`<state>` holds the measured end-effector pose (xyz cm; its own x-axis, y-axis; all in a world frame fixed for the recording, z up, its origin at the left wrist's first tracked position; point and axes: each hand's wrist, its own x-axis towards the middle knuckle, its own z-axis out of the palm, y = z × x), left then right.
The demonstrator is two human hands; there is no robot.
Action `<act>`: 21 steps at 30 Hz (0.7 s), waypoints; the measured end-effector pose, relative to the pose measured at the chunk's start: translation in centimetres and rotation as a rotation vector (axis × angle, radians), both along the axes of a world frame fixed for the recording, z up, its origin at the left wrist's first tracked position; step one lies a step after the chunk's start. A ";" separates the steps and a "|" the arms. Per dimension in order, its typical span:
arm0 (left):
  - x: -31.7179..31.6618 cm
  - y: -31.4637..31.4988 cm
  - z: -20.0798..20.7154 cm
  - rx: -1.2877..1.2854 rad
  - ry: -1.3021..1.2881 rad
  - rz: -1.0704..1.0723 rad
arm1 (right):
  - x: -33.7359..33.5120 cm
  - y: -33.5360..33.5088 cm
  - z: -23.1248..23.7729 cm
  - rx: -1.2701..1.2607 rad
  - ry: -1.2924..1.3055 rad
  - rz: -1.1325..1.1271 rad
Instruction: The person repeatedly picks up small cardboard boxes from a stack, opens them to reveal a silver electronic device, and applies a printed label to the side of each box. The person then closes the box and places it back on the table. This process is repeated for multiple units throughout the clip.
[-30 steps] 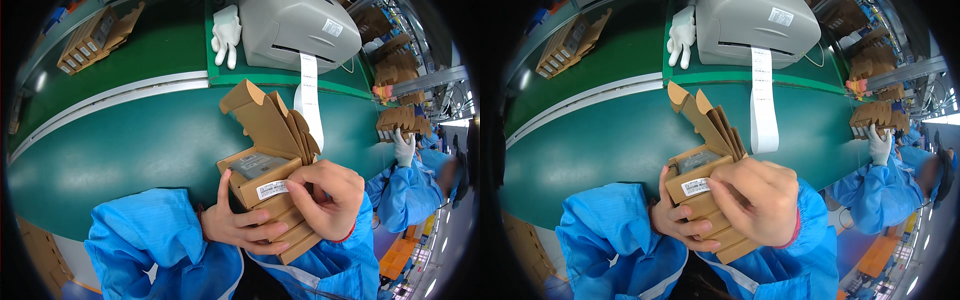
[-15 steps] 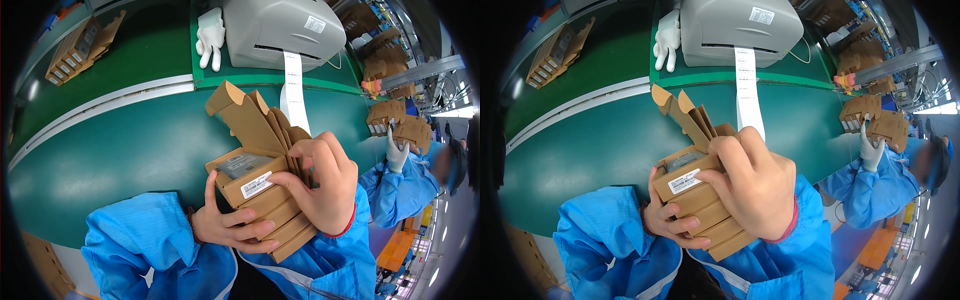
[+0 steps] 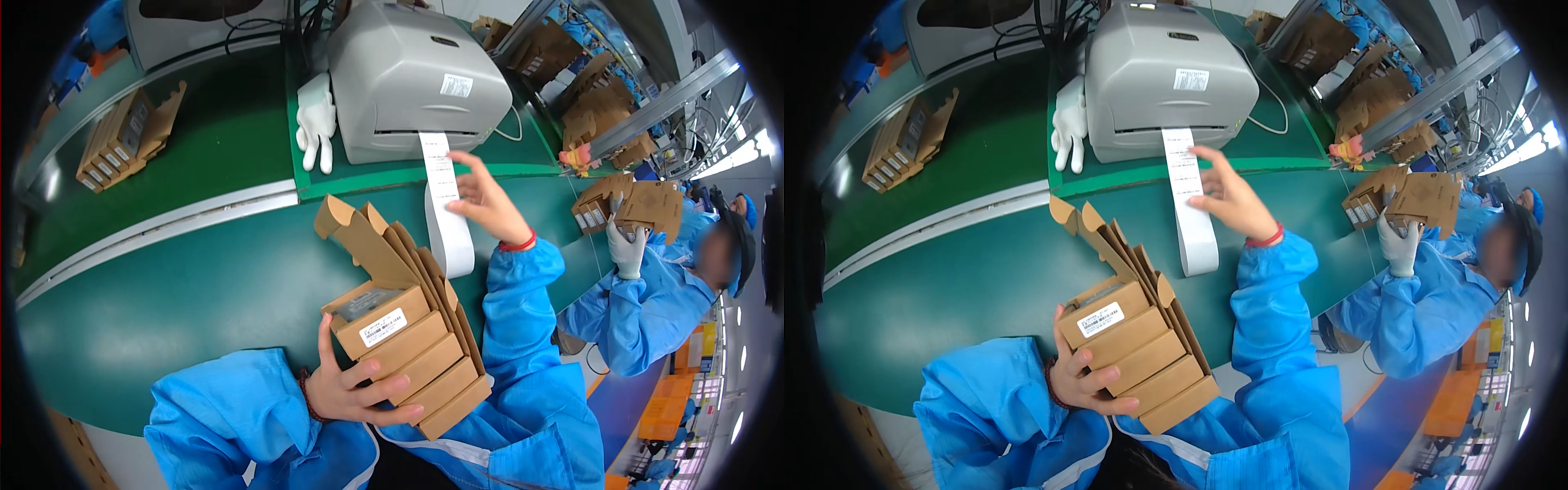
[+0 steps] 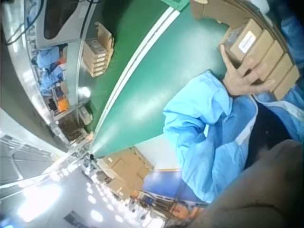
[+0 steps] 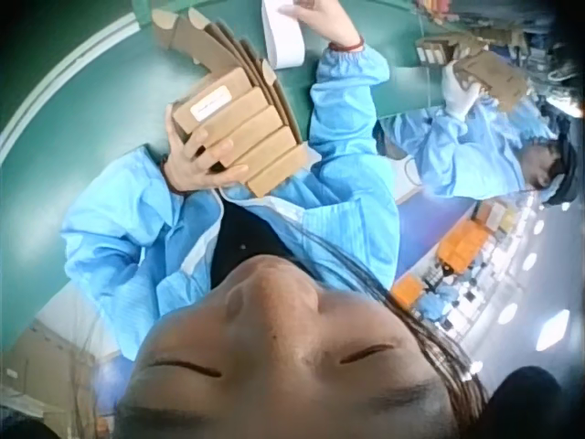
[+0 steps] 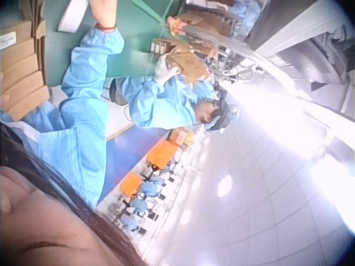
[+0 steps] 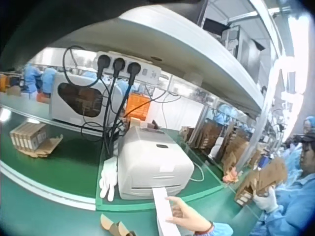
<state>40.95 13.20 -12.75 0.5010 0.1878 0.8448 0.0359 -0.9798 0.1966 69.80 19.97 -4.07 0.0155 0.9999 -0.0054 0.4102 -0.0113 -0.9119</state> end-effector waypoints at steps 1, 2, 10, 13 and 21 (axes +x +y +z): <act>0.0 0.0 -0.1 0.001 0.002 0.001 | 0.4 0.3 -1.1 0.026 0.008 0.036; 0.1 0.1 -0.1 0.014 0.008 -0.002 | 0.8 0.7 -2.1 0.120 0.014 -0.010; 0.1 0.0 -0.8 -0.056 -0.016 -0.026 | -1.0 0.6 -2.8 0.377 -0.014 -0.365; 0.0 0.4 -1.2 -0.040 -0.020 -0.015 | -1.3 -0.7 -1.9 0.460 -0.175 -0.413; 0.8 -0.7 -0.8 -0.103 -0.071 -0.052 | -7.9 -9.7 5.2 0.555 -0.363 -0.147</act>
<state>41.78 12.48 -13.52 0.4520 0.2510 0.8560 -0.0317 -0.9545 0.2966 61.94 10.23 1.17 0.0559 0.8405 0.5390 0.7214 0.3392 -0.6038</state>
